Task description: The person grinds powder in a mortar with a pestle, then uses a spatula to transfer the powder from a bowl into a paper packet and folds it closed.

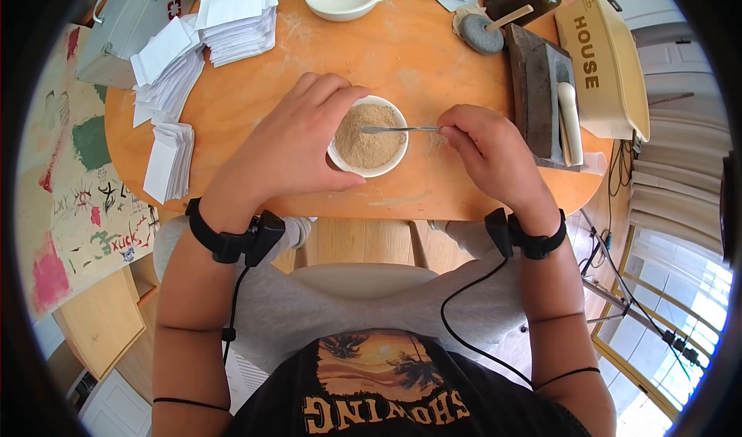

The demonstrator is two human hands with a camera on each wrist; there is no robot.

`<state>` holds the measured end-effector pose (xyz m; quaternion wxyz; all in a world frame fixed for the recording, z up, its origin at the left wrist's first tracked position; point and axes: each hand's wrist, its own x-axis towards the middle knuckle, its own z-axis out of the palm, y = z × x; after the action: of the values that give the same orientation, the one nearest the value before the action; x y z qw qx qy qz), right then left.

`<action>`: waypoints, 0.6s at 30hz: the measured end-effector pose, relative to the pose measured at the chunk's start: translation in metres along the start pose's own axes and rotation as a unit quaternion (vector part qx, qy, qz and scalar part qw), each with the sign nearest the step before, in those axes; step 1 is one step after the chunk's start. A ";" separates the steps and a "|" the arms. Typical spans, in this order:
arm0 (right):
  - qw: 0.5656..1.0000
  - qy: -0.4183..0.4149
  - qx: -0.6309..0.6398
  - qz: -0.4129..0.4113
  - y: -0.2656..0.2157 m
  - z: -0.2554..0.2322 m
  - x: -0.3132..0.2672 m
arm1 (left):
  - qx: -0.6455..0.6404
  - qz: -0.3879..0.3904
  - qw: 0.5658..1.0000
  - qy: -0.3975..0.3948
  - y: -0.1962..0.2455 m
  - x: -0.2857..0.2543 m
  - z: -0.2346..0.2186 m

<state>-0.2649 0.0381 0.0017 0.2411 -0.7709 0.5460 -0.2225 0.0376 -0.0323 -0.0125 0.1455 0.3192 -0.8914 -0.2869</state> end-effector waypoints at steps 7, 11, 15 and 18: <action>1.000 0.015 -0.023 0.006 0.001 0.007 0.003 | 0.000 -0.006 1.000 -0.008 0.001 0.000 -0.001; 0.999 0.035 -0.023 0.023 0.001 0.008 0.004 | 0.003 -0.005 1.000 -0.005 0.002 0.000 -0.001; 0.999 0.041 0.008 0.031 0.004 0.002 0.001 | 0.000 -0.006 1.000 -0.003 0.001 0.000 -0.001; 0.997 0.011 0.046 0.056 0.000 -0.006 0.000 | 0.000 -0.005 1.000 -0.002 0.001 0.000 -0.001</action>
<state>-0.2683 0.0380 0.0064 0.2823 -0.7246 0.5800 -0.2424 0.0376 -0.0320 -0.0113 0.1425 0.3230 -0.8901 -0.2883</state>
